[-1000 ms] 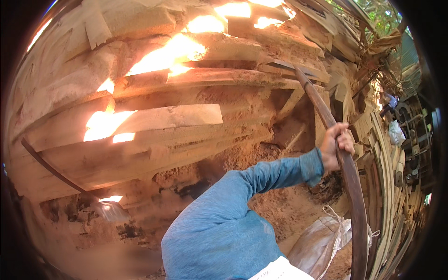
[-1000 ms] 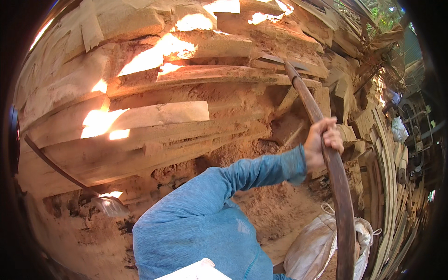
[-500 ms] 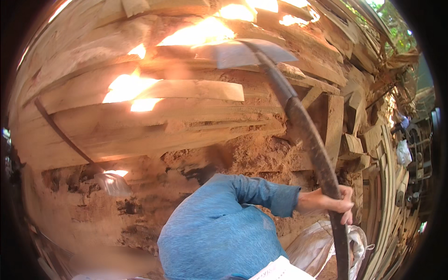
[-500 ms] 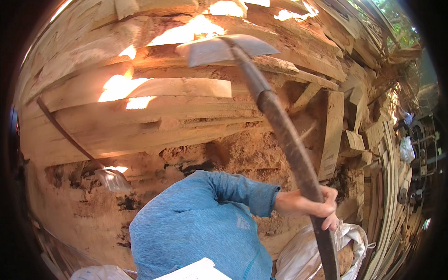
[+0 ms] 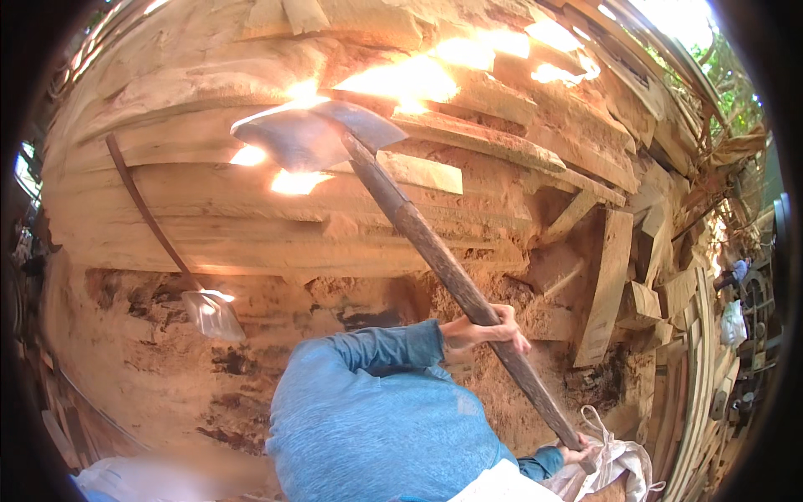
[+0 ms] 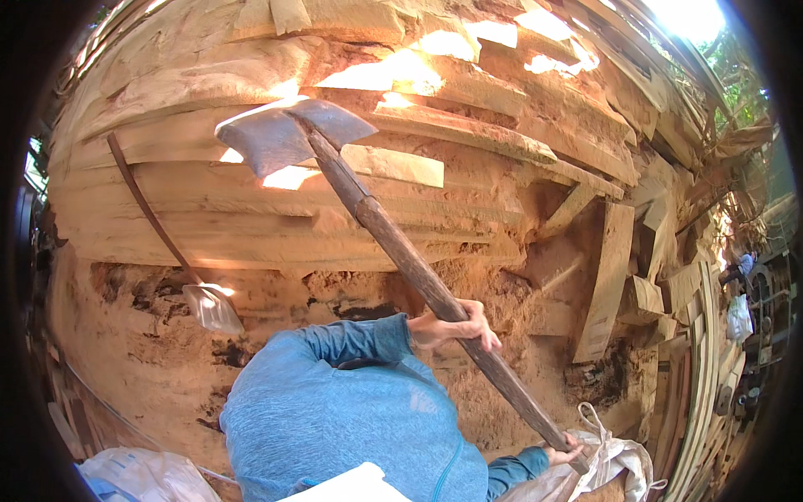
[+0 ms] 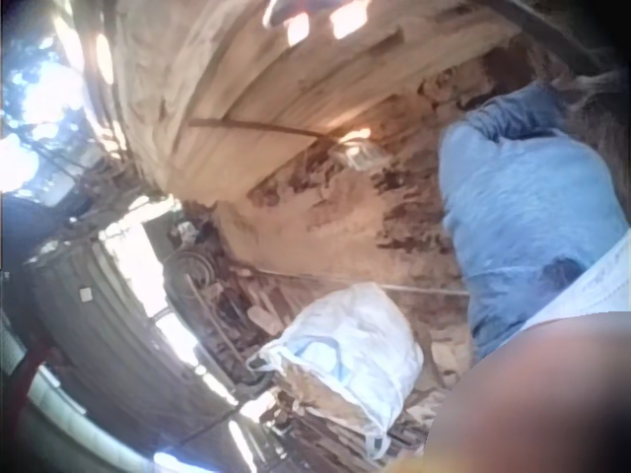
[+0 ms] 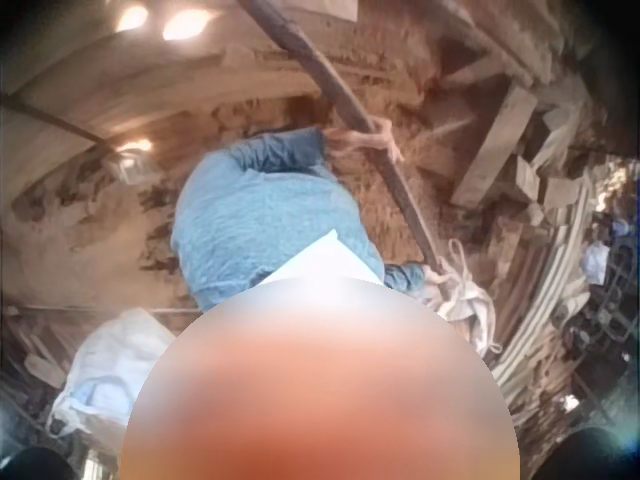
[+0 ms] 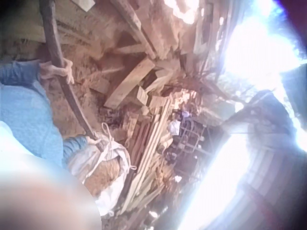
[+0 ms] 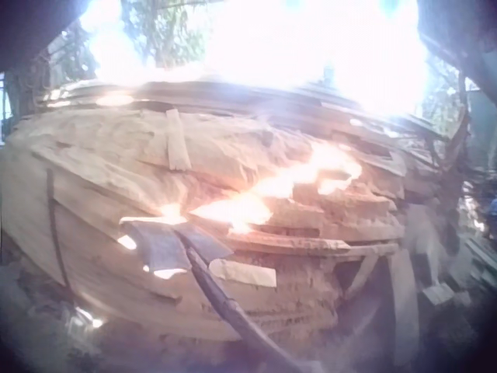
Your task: The person uses a pickaxe to break up and shovel sawdust from a pile into a large white sack. They repeatedly scoop and transfer the material, then lift and adjust the sack to settle the contents.
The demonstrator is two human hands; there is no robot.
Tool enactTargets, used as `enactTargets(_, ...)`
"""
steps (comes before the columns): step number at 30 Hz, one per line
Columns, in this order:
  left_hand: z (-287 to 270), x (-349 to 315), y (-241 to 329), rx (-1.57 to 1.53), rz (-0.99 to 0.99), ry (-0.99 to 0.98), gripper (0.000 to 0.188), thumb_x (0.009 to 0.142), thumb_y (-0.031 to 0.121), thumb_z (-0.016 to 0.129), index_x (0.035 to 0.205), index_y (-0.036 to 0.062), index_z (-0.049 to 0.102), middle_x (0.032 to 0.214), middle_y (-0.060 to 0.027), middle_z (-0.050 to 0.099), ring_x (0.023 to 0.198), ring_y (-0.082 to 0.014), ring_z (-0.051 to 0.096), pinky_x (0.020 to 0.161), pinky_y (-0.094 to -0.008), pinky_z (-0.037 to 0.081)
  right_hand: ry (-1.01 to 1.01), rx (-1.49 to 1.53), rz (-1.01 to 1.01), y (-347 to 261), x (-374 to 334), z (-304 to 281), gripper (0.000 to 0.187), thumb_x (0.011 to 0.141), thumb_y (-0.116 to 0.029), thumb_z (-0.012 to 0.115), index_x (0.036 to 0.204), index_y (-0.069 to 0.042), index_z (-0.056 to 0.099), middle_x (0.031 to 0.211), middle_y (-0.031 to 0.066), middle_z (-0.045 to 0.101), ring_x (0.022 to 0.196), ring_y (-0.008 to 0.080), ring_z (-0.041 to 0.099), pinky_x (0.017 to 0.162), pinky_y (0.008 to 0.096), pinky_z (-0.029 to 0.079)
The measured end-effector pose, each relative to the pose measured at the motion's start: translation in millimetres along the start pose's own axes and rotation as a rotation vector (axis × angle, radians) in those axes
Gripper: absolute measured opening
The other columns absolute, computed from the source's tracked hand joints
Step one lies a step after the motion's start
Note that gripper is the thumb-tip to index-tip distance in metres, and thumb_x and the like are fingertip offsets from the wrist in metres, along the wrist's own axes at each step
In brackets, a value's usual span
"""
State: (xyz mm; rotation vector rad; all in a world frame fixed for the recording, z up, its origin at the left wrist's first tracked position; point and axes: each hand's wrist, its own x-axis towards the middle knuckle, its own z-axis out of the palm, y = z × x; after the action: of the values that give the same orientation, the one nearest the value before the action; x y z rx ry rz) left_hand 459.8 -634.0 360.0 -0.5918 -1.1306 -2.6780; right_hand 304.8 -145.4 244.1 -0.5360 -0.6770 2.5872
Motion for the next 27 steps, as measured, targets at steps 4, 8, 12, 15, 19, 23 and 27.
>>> enactTargets(4, -32.4, -18.8, -4.6, 0.104, -0.063, 0.033, 0.017, 0.094, 0.018, 0.054, 0.081, 0.008, 0.048, 0.09, -0.0116, 0.066, 0.105, -0.0271, 0.06, 0.094, -0.0457, 0.045, -0.045, 0.076, -0.041, 48.2, -10.9, -30.8, 0.03, 0.083, -0.021, 0.064, 0.066, -0.01, 0.041, 0.06, -0.0006, 0.042, 0.051, 0.0118, 0.044, 0.045, 0.0244, 0.039)
enactTargets(8, -46.6, -32.1, -10.9, 0.254, -0.065, 0.006, 0.02, 0.094, 0.02, 0.053, 0.078, 0.0074, 0.05, 0.094, -0.0123, 0.066, 0.104, -0.0265, 0.06, 0.091, -0.0438, 0.046, -0.025, 0.269, 0.156, 66.7, -11.1, -61.0, 0.029, 0.084, -0.015, 0.062, 0.065, -0.011, 0.04, 0.058, -0.0018, 0.039, 0.054, 0.0107, 0.044, 0.049, 0.0248, 0.038)
enactTargets(12, -49.3, -40.1, -15.3, 0.213, -0.122, 0.068, 0.02, 0.095, 0.023, 0.053, 0.081, 0.0087, 0.052, 0.098, -0.0116, 0.067, 0.102, -0.0211, 0.061, 0.083, -0.0331, 0.047, -0.051, 0.27, 0.162, 81.1, -0.2, -82.6, 0.034, 0.084, -0.017, 0.064, 0.061, -0.013, 0.039, 0.056, -0.0034, 0.039, 0.049, 0.01, 0.042, 0.046, 0.0237, 0.039)
enactTargets(15, -51.8, -42.4, -13.6, 0.233, -0.195, 0.119, 0.022, 0.094, 0.024, 0.055, 0.078, 0.0088, 0.052, 0.1, -0.0136, 0.066, 0.104, -0.024, 0.06, 0.089, -0.0386, 0.045, -0.061, 0.242, 0.155, 86.3, 8.0, -88.3, 0.035, 0.084, -0.017, 0.063, 0.06, -0.013, 0.038, 0.056, -0.0036, 0.039, 0.047, 0.0097, 0.041, 0.044, 0.024, 0.039)
enactTargets(19, -46.6, -44.8, -18.3, 0.243, -0.246, 0.148, 0.024, 0.093, 0.025, 0.055, 0.076, 0.0086, 0.051, 0.101, -0.0144, 0.065, 0.108, -0.0253, 0.058, 0.093, -0.0408, 0.044, -0.002, 0.208, 0.118, 75.2, 13.6, -88.7, 0.035, 0.085, -0.017, 0.062, 0.06, -0.014, 0.037, 0.056, -0.0041, 0.038, 0.047, 0.009, 0.041, 0.044, 0.0239, 0.039)
enactTargets(23, -43.8, -45.0, -21.2, 0.284, -0.209, 0.113, 0.023, 0.093, 0.024, 0.056, 0.076, 0.0095, 0.052, 0.103, -0.0139, 0.066, 0.106, -0.024, 0.059, 0.091, -0.0389, 0.045, -0.029, 0.351, 0.192, 62.8, 10.8, -80.0, 0.037, 0.085, -0.019, 0.062, 0.058, -0.017, 0.037, 0.053, -0.0058, 0.039, 0.043, 0.0069, 0.04, 0.04, 0.0222, 0.04)
enactTargets(27, -66.4, -35.6, -11.5, 0.307, -0.181, 0.228, 0.024, 0.092, 0.026, 0.056, 0.074, 0.0109, 0.053, 0.094, -0.0128, 0.068, 0.1, -0.0257, 0.062, 0.089, -0.0434, 0.046, -0.033, 0.213, 0.136, 93.9, -5.5, -60.2, 0.035, 0.084, -0.017, 0.062, 0.06, -0.015, 0.037, 0.055, -0.0049, 0.039, 0.047, 0.0073, 0.041, 0.041, 0.0213, 0.039)
